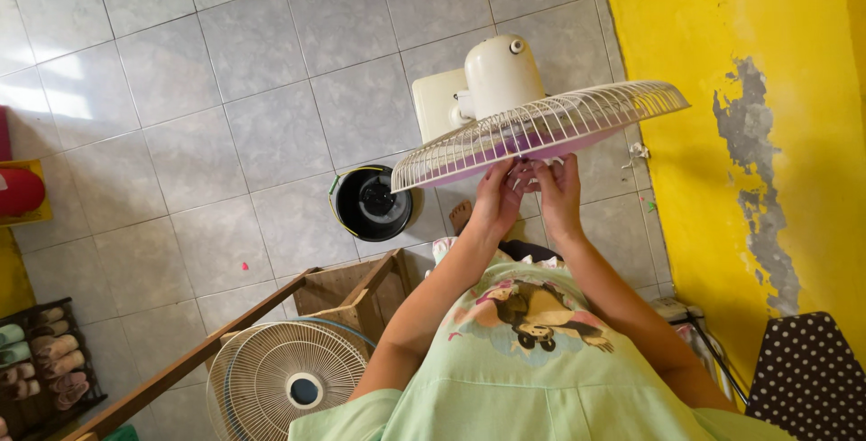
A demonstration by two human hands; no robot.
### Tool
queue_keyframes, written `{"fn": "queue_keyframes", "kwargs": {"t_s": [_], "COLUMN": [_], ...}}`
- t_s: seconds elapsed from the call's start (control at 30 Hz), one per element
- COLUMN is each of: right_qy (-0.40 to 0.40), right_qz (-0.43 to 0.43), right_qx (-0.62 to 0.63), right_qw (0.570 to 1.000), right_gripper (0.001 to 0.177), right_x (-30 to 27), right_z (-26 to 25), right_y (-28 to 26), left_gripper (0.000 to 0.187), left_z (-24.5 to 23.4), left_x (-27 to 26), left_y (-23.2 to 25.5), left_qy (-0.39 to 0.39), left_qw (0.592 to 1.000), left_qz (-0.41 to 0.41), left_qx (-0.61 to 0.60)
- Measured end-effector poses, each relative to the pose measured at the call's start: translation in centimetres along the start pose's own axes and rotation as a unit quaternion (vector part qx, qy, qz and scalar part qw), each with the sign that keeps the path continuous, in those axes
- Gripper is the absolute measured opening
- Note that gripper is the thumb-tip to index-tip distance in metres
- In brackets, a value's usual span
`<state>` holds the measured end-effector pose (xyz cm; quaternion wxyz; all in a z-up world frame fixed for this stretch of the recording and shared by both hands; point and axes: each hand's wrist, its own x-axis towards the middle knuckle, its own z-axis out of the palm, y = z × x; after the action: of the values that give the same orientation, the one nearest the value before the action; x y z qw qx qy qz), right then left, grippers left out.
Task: The person assembles a standing electric fan by attaching the front grille, inserting the purple fan blade, securing it with a nut, and then attaching the rear grille. The person then plugs the fan into a wall socket.
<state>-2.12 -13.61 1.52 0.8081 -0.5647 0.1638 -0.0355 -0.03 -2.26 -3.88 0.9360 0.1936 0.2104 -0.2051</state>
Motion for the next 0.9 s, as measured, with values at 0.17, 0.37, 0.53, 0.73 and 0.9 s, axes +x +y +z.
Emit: {"fn": "queue_keyframes", "kwargs": {"t_s": [0.17,0.37,0.53,0.73,0.9], "right_qy": [0.028,0.020,0.023,-0.024,-0.021], "right_qz": [0.029,0.101,0.122,0.044,0.011], "right_qx": [-0.070,0.018,0.040,-0.080,-0.128], "right_qw": [0.997,0.994,0.992,0.995,0.992], "right_gripper": [0.020,0.021,0.029,0.028,0.017], "right_x": [1.5,2.4,2.8,2.4,2.3], "right_z": [-1.2,-1.5,-1.8,-2.8,-3.4], "right_y": [0.3,0.9,1.4,2.3,3.5], "left_gripper": [0.026,0.042,0.066,0.057,0.060], "left_z": [1.0,1.6,0.6,-0.6,-1.8], "left_x": [-0.6,-0.7,-0.6,-0.8,0.0], "left_y": [0.8,0.6,-1.1,-1.0,-0.4], "left_qy": [0.032,0.048,0.057,0.048,0.040], "left_qw": [0.998,0.985,0.969,0.969,0.980], "left_qz": [0.009,0.042,0.116,0.101,0.049], "left_qx": [0.062,0.157,0.212,0.219,0.189]}}
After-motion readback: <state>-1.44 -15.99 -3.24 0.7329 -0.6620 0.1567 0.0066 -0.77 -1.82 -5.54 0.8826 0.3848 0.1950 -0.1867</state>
